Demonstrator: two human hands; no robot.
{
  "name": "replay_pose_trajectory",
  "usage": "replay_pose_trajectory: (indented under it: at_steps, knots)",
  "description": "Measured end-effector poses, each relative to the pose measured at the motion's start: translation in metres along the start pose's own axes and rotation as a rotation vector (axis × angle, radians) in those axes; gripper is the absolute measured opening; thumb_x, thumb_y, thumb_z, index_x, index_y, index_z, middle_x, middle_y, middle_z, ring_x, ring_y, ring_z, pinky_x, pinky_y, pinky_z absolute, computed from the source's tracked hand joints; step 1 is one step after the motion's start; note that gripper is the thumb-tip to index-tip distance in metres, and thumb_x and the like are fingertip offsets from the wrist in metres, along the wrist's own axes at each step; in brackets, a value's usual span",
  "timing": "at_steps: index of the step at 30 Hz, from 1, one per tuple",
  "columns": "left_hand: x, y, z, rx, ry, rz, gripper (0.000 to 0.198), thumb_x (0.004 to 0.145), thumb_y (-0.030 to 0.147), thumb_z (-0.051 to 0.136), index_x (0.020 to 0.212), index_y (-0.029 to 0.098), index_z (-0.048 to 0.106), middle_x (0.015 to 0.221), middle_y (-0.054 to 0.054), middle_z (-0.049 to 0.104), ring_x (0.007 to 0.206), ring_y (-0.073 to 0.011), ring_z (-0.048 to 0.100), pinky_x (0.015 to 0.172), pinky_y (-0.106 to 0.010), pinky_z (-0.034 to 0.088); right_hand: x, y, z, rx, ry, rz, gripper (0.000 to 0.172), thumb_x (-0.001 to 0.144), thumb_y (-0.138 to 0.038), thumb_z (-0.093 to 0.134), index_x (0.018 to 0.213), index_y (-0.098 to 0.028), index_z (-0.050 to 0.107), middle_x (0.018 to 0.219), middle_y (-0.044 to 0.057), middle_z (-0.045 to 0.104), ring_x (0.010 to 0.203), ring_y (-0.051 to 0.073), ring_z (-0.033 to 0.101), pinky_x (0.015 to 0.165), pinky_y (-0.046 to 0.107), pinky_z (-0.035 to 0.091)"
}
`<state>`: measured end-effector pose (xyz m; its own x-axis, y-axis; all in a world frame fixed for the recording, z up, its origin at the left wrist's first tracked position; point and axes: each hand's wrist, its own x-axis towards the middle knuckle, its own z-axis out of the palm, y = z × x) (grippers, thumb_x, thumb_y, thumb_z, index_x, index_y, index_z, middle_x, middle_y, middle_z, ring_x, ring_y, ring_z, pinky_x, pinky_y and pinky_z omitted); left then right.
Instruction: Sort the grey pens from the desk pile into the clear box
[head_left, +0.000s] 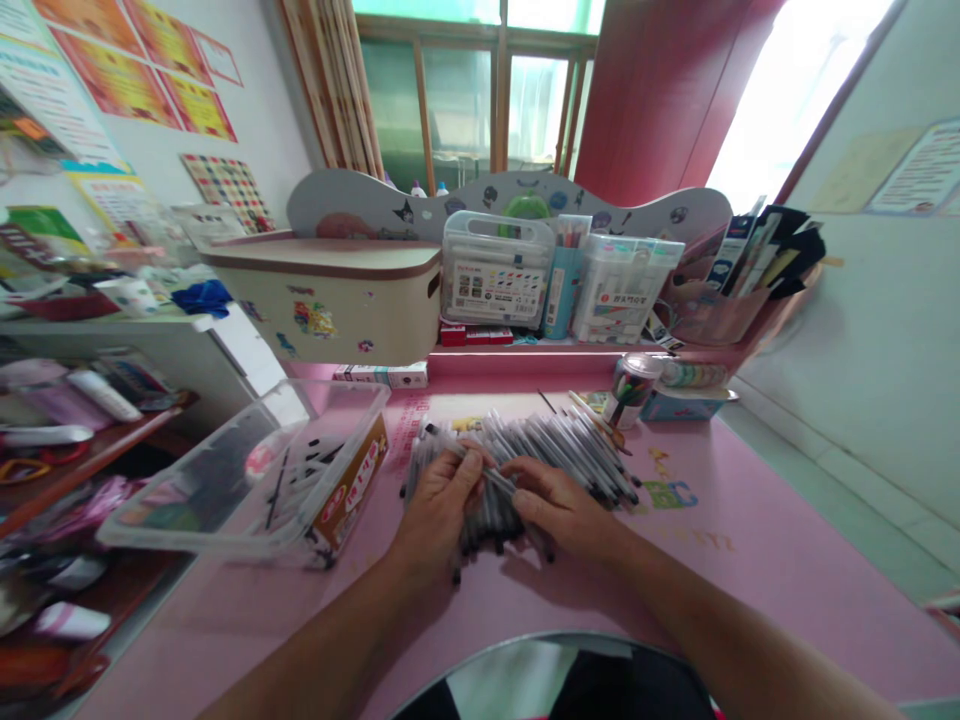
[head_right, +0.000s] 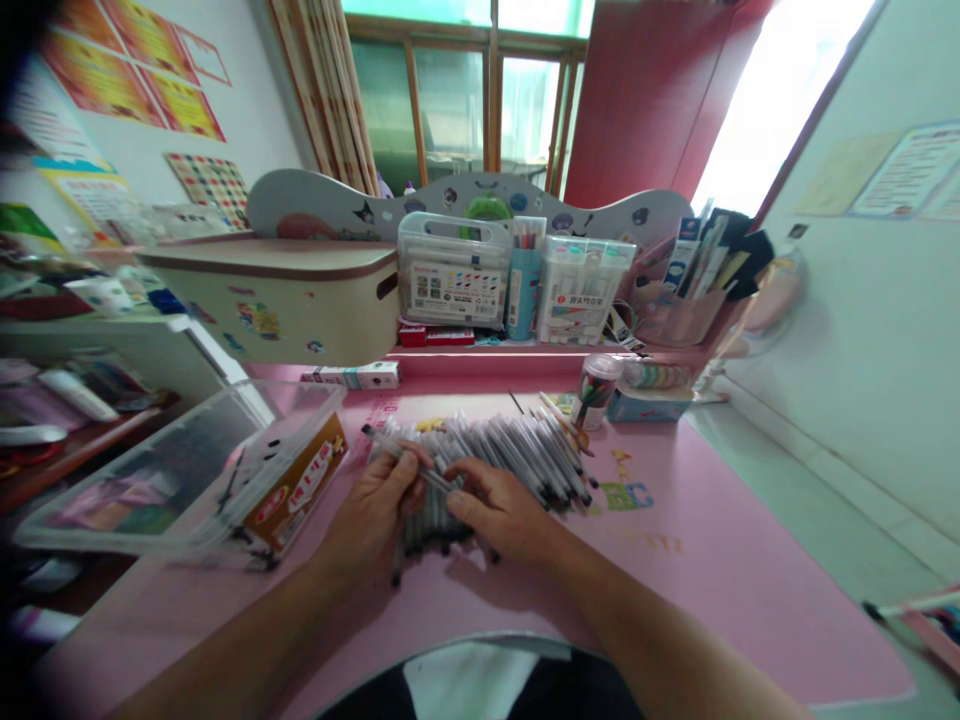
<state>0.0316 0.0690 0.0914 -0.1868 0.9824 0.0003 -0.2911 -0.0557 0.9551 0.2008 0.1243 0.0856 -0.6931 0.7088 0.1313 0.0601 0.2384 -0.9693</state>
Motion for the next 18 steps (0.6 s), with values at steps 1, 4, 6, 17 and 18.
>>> replay_pose_trajectory:
  at_steps: [1, 4, 6, 17, 18]
  knots:
    - [0.001, 0.002, 0.0, -0.053, -0.012, -0.019, 0.034, 0.083, 0.05, 0.065, 0.077, 0.017, 0.06, 0.058, 0.005, 0.044, 0.05, -0.007, 0.036, 0.046, -0.017, 0.03, 0.0, 0.002, -0.002, -0.001, 0.034, 0.004, 0.033, 0.09, -0.043, 0.057, 0.112, -0.019, 0.064, 0.077, 0.0, 0.056, 0.064, 0.013, 0.05, 0.059, 0.024, 0.04]
    - [0.001, 0.005, -0.002, -0.141, -0.155, -0.144, 0.039, 0.083, 0.053, 0.063, 0.071, 0.016, 0.06, 0.065, 0.0, 0.053, 0.051, -0.0083, 0.043, 0.045, -0.019, 0.033, 0.001, 0.006, -0.006, 0.043, 0.139, -0.021, 0.038, 0.094, -0.048, 0.05, 0.117, -0.019, 0.06, 0.075, -0.001, 0.053, 0.056, 0.01, 0.042, 0.05, 0.022, 0.033]
    - [-0.001, 0.005, -0.004, -0.137, -0.303, -0.259, 0.04, 0.082, 0.055, 0.062, 0.073, 0.015, 0.063, 0.06, 0.0, 0.054, 0.048, -0.0087, 0.043, 0.042, -0.019, 0.031, 0.003, 0.006, -0.007, 0.137, 0.165, -0.01, 0.04, 0.095, -0.051, 0.047, 0.116, -0.019, 0.058, 0.073, -0.002, 0.051, 0.051, 0.009, 0.035, 0.046, 0.022, 0.027]
    - [0.001, 0.006, -0.015, -0.113, -0.576, -0.496, 0.038, 0.08, 0.048, 0.07, 0.097, 0.014, 0.065, 0.045, 0.008, 0.043, 0.033, -0.0037, 0.025, 0.035, -0.017, 0.015, 0.004, 0.005, -0.012, 0.178, 0.06, 0.119, 0.051, 0.09, -0.06, 0.05, 0.06, -0.019, 0.046, 0.052, -0.006, 0.036, 0.045, 0.008, 0.028, 0.042, 0.023, 0.019]
    - [0.001, 0.006, -0.015, -0.109, -0.586, -0.504, 0.038, 0.08, 0.048, 0.07, 0.096, 0.014, 0.065, 0.044, 0.008, 0.042, 0.033, -0.0035, 0.025, 0.035, -0.017, 0.015, 0.004, 0.006, -0.012, 0.184, 0.054, 0.129, 0.051, 0.09, -0.06, 0.05, 0.06, -0.019, 0.046, 0.051, -0.006, 0.035, 0.044, 0.008, 0.028, 0.041, 0.023, 0.018]
